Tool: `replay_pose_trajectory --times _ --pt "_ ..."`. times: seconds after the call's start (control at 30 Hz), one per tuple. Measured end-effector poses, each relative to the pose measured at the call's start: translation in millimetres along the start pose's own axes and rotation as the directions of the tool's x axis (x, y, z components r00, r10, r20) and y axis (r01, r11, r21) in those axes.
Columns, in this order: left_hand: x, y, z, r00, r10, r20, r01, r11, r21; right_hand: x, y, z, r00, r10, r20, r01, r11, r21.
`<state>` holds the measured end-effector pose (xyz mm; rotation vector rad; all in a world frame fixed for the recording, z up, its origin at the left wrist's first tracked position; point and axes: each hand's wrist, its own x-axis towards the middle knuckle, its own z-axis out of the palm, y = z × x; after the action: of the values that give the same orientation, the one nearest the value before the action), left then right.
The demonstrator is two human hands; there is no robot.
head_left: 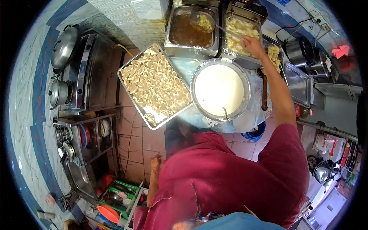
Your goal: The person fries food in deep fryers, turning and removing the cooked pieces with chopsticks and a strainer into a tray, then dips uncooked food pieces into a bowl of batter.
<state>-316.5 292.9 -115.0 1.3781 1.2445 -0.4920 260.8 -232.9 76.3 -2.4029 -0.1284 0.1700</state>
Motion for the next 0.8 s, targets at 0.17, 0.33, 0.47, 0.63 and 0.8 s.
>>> replay_pose_trajectory --times 0.17,0.33,0.47,0.63,0.8 --pt "45 -42 -10 0.998 -0.038 0.049 0.042 0.995 -0.088 -42 10 25 0.995 -0.015 0.102 0.008 0.998 0.068" --pt "26 -33 -2 0.998 -0.063 0.014 0.064 0.997 -0.038 -86 -34 57 0.979 0.18 0.101 -0.205 0.894 0.397" --pt "36 -44 -3 0.998 -0.03 0.048 0.032 0.998 -0.052 -81 -59 84 0.927 0.306 0.217 -0.365 0.598 0.714" --pt "32 -35 -3 0.999 0.006 0.032 -0.004 0.998 -0.069 -53 -85 111 0.863 0.393 0.319 -0.408 0.168 0.897" --pt "19 -23 -1 1.0 0.011 0.029 -0.007 0.992 -0.124 1 -82 122 0.837 0.381 0.392 -0.384 -0.1 0.918"
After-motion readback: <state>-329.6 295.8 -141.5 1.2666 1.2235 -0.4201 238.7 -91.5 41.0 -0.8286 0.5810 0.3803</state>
